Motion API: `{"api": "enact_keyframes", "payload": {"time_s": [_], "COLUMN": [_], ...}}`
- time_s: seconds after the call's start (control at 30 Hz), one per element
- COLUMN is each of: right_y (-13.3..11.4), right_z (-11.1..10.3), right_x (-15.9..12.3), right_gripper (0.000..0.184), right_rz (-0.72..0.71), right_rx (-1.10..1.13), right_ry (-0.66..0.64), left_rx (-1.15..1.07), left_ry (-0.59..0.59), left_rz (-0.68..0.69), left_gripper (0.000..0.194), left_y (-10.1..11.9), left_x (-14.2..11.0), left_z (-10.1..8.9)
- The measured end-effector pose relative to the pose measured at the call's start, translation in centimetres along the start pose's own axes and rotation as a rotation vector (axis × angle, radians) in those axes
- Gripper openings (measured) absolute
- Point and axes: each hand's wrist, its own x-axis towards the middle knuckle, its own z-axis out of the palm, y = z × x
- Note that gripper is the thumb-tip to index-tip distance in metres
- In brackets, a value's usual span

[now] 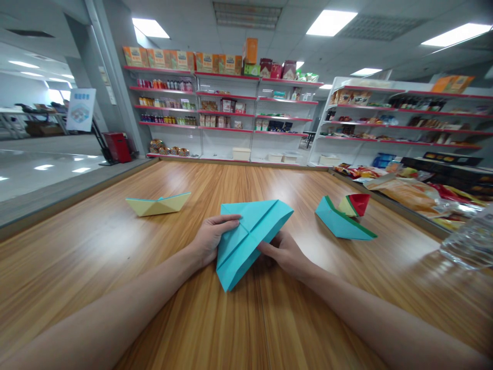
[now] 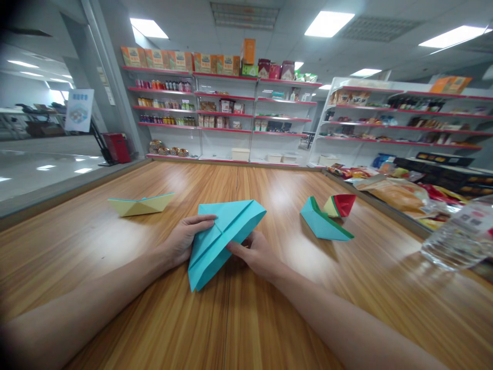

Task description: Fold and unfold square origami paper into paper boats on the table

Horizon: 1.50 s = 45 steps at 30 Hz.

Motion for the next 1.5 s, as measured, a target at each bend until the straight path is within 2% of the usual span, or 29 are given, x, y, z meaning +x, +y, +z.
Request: {"api": "enact_keyframes", "payload": {"time_s": [0.23,0.4,0.63,0.9,1.03,1.17,1.23,1.4,1.43,1.5], "right_y": [0.8,0.6,0.8,0.6,0.6,0.5,0.5,0.1,-0.1,-0.3], "right_z": [-0.4,-0.2,-0.3,-0.3,-0.2,-0.2,-0.3,-0.2,-0.1,0.0], "right_x": [0.3,0.4,0.4,0.4,0.4,0.4,0.5,0.5,0.5,0.5], "right_gripper": [0.027,0.031,0.034,0.033,0.032,0.031,0.031,0.039,0.04,0.041], "right_rz": [0.025,0.042,0.033,0.035,0.037,0.053,0.067,0.081,0.083,0.084], "right_rx": [0.071,0.18,0.258,0.243,0.239,0.295,0.314,0.278,0.261,0.231], "right_ry": [0.137,0.205,0.186,0.169,0.163,0.178,0.176,0.163,0.151,0.111], "left_rx": [0.033,0.208,0.469,0.515,0.538,0.518,0.457,0.087,0.059,0.119], "left_ry": [-0.04,-0.13,-0.178,-0.096,-0.11,-0.17,-0.184,-0.065,-0.049,-0.098], "left_rz": [0.034,0.144,0.276,0.32,0.313,0.337,0.306,0.144,0.142,0.146], "left_gripper": [0.034,0.032,0.029,0.023,0.023,0.023,0.025,0.061,0.066,0.06], "left_y": [-0.1,-0.3,0.0,-0.2,-0.2,-0.1,-0.1,0.0,0.0,0.2], "left_x": [-0.1,-0.4,-0.9,-0.6,-0.7,-1.0,-1.0,-0.1,0.0,0.1], "left_z": [0.2,0.0,0.0,0.2,0.2,0.3,0.2,-0.3,-0.5,-0.6]}}
